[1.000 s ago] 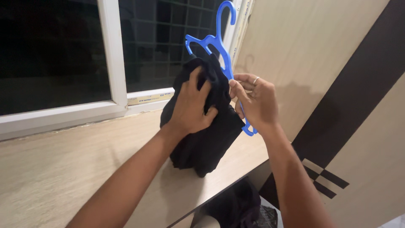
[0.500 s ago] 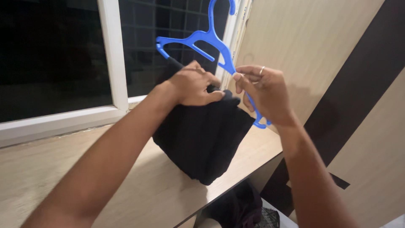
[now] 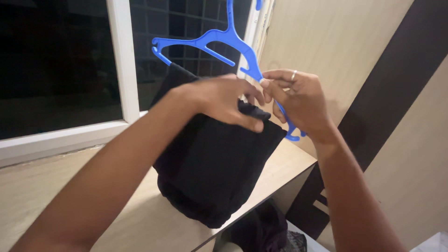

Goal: The person takes a blue hanger from a closet, then folds a black long-sleeved shirt on a window sill and hangs it on the hanger. The shirt is placed back in the closet. The person then picks up a red striped cloth from the closet floor and holds it.

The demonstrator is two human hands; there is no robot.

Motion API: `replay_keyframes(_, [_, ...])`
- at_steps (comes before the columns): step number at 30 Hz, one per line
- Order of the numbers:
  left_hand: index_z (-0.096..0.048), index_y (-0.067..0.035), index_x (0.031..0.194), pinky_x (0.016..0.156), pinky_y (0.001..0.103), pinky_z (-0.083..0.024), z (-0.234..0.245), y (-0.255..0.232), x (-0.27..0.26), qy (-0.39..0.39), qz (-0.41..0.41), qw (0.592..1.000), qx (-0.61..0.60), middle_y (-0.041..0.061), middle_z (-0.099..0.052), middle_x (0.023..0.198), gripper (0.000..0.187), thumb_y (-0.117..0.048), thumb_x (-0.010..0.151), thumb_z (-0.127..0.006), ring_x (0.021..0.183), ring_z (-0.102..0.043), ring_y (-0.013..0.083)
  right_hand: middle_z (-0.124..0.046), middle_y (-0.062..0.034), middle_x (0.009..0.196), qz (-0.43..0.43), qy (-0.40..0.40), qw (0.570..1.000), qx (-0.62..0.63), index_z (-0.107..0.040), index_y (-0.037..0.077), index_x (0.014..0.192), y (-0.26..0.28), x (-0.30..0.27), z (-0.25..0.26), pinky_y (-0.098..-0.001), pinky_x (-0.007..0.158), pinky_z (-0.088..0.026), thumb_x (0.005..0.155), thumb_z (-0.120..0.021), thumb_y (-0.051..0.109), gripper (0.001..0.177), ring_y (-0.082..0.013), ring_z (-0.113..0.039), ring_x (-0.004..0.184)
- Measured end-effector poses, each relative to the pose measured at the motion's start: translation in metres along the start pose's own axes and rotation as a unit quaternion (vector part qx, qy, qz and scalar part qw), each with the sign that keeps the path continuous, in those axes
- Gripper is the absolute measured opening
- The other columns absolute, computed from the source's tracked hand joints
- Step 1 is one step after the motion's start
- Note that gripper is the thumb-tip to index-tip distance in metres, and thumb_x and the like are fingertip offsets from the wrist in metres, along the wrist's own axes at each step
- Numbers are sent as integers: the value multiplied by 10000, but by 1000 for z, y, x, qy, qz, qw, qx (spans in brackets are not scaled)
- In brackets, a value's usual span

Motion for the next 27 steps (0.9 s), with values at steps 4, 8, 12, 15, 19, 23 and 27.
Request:
replay_keyframes(4, [-775,-148,1035,927,318,-617,39,32,-22,-185,-43,980,-66,36,-811,1034,345,-470,931,-709,963,-746,172,-690,-72,737,29,-20,999,-5,-715,-89,1167,7,-2,20,-211,365,-404,991,-664,87,254,-63,-549,443])
replay_keyframes(8, [-638,-73,1223,1020,416,-482,76,49,-52,-431,-40,891,135,117,-664,1206,434,-445,1026,-745,1101,-681,276,-699,-87,761,74,-12,997,-11,-713,-92,1174,15,0,36,-202,390,-430,1014,-650,93,253,-71,-574,442])
replay_keyframes(12, [-625,-17,1267,1026,492,-303,85,54,-54,-464,-107,844,247,164,-651,1294,307,-277,1105,-606,1185,-611,373,-688,-88,748,51,-24,998,-7,-715,-83,1184,15,-2,48,-206,381,-398,1001,-673,102,263,-63,-532,438])
replay_keyframes(15, [-716,-72,1072,1010,518,-344,82,80,-19,-368,-58,915,154,91,-736,1074,232,-203,1122,-531,1059,-665,302,-698,-88,756,50,-20,998,-29,-720,-81,1180,16,-2,60,-207,380,-404,994,-687,106,266,-63,-521,436])
replay_keyframes(19, [-739,-60,882,831,474,-496,69,99,17,-280,-10,959,36,114,-713,902,332,-251,1097,-573,856,-680,288,-719,-88,778,47,-27,996,-73,-723,-74,1173,10,-6,75,-210,383,-416,991,-703,116,264,-75,-536,442])
replay_keyframes(23, [-731,-20,883,799,448,-526,56,87,33,-328,-27,944,-16,163,-694,802,325,-266,1078,-647,753,-677,320,-741,-83,834,41,-66,992,-97,-742,-75,1156,-3,-17,101,-222,427,-453,967,-737,118,271,-84,-585,514])
replay_keyframes(27, [-761,-23,918,690,445,-511,52,72,46,-369,-15,929,-23,169,-702,778,285,-275,1029,-688,718,-685,333,-739,-77,873,71,-119,968,-208,-706,-13,1215,-6,-33,127,-223,568,-548,926,-810,234,395,-84,-686,681])
Point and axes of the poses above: each hand's wrist, its own x-axis towards the middle knuckle, its own z-axis out of the back of the hand, y = z × x, the point moved 7 cm from there along x, towards the middle knuckle
